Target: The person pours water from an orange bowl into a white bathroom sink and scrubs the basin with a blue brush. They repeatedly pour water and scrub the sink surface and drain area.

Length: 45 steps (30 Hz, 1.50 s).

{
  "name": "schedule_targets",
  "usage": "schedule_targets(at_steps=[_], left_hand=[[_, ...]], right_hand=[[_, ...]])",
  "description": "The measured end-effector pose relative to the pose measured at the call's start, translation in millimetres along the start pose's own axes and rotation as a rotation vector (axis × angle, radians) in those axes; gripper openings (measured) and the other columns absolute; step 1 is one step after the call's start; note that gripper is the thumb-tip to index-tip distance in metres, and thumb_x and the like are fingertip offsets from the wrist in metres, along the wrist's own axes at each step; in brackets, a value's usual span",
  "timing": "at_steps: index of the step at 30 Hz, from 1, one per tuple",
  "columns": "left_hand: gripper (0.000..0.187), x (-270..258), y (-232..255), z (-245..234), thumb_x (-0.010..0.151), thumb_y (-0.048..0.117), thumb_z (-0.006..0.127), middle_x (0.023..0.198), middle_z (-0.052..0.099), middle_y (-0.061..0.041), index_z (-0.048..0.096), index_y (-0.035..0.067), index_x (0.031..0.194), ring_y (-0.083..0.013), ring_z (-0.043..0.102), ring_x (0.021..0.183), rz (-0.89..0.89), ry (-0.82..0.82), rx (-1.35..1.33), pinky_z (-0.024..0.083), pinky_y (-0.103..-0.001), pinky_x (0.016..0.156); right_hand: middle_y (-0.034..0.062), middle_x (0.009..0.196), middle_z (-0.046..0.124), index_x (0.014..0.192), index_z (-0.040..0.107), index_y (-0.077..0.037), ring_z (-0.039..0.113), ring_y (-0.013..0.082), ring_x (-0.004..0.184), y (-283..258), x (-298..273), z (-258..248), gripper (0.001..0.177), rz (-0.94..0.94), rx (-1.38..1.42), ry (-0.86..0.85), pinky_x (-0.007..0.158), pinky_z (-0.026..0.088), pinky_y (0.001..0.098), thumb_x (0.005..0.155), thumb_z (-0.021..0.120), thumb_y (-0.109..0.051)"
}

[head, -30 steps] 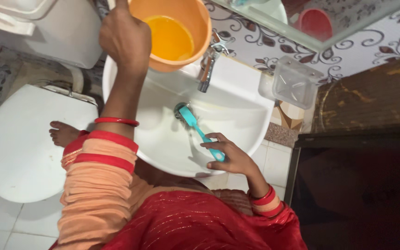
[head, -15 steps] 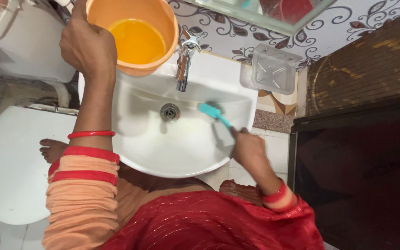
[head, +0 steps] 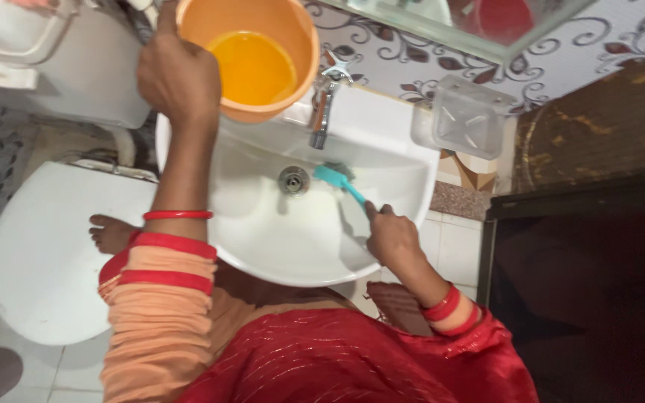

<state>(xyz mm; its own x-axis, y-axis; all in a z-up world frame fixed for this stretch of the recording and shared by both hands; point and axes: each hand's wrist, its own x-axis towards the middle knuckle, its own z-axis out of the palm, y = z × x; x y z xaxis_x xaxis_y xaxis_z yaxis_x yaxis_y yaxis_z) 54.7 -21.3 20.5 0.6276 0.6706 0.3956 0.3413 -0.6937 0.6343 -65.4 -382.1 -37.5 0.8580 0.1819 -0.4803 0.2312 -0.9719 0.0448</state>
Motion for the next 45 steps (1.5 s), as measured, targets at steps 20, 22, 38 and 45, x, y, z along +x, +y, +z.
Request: schedule_targets(at_steps=[20, 22, 38, 45], left_hand=[[0.053, -1, -3, 2, 0.084, 0.002, 0.061, 0.084, 0.074, -0.021, 0.067, 0.020, 0.133, -0.0424, 0.071, 0.081, 0.024, -0.028, -0.006, 0.054, -0.055, 0.071], [0.052, -4, -2, 2, 0.084, 0.003, 0.061, 0.084, 0.073, -0.021, 0.067, 0.019, 0.133, -0.0428, 0.071, 0.080, 0.027, -0.026, 0.008, 0.054, -0.056, 0.070], [0.005, -4, -12, 13, 0.083, 0.002, 0.064, 0.081, 0.072, -0.023, 0.068, -0.002, 0.081, -0.0455, 0.069, 0.079, 0.067, 0.080, -0.020, 0.053, -0.055, 0.067], [0.007, -3, -8, 8, 0.081, 0.001, 0.064, 0.078, 0.072, -0.023, 0.070, 0.001, 0.085, -0.0453, 0.069, 0.075, 0.061, 0.067, -0.003, 0.052, -0.056, 0.064]], right_hand=[[0.0241, 0.109, 0.065, 0.145, 0.049, -0.010, 0.071, 0.0423, 0.079, -71, 24, 0, 0.072, -0.211, 0.089, 0.108, 0.071, 0.058, 0.0508, 0.075, 0.065, -0.004], [0.0227, 0.114, 0.065, 0.145, 0.050, -0.012, 0.069, 0.0428, 0.080, -90, 42, 7, 0.066, -0.327, 0.200, 0.186, 0.071, 0.056, 0.0523, 0.081, 0.065, -0.008], [0.0158, 0.099, 0.072, 0.145, 0.054, -0.025, 0.071, 0.0364, 0.085, -8, 15, 2, 0.070, -0.020, 0.055, 0.110, 0.075, 0.057, 0.0482, 0.078, 0.072, -0.017], [0.0182, 0.102, 0.070, 0.150, 0.051, -0.020, 0.071, 0.0389, 0.078, -67, 38, 17, 0.068, -0.191, 0.083, 0.194, 0.072, 0.057, 0.0490, 0.084, 0.068, -0.012]])
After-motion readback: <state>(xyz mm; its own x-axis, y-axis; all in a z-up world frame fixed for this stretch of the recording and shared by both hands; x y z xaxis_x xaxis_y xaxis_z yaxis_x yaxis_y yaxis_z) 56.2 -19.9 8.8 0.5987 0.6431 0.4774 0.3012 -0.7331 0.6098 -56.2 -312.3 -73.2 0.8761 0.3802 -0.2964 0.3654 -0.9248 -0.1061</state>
